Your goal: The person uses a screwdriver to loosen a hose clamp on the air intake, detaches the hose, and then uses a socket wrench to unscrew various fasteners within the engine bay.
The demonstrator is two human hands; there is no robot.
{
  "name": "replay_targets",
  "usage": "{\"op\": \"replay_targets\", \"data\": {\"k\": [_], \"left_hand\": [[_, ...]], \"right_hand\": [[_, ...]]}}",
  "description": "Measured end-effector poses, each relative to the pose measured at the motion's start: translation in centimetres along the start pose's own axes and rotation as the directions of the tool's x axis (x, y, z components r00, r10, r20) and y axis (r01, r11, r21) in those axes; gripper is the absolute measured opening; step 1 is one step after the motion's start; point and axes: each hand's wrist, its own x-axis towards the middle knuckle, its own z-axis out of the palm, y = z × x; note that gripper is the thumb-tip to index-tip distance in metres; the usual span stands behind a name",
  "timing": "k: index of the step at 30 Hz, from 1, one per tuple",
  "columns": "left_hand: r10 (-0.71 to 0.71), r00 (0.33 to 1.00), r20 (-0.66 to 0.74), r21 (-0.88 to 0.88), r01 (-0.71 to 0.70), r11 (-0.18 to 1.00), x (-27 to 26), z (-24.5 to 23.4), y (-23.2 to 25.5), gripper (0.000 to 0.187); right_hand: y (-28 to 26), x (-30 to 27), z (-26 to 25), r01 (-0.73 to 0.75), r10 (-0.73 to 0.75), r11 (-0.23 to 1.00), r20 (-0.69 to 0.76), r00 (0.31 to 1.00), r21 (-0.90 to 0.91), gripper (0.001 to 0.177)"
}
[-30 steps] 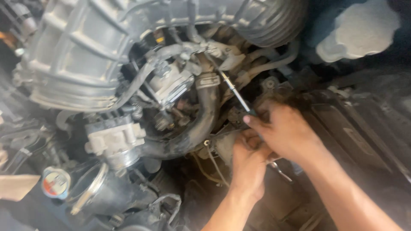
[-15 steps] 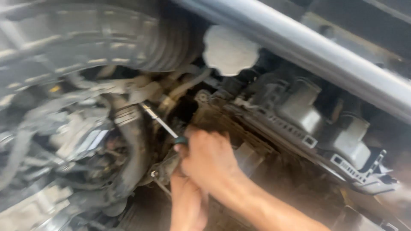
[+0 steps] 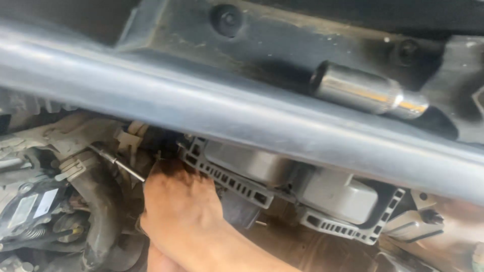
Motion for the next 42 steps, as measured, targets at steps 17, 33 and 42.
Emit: {"op": "replay_targets", "data": {"k": [17,33,42], "left_hand": [[-0.249,0.967,-0.053,-0.058,0.246,0.968,-3.5,-3.0,3.3,0.039],[-0.234,0.972,0.006,-0.205,0.23,0.951,-4.6,-3.6,8.4,0.02],[-0.269,0.96,-0.082,-0.038,0.266,0.963,-4.9,-4.2,10.1,0.022]], "right_hand": [[-0.8,0.7,-0.3,0.004,-0.007,0.999,-0.064,0.998,-0.052,0.028],[-4.6,1.2,2.2,-0.113,0.113,0.992,0.009,0.994,-0.063,0.047],[-5.6,1.4,4.8,-0.087,0.07,0.985,-0.121,0.99,-0.148,0.042]]}}
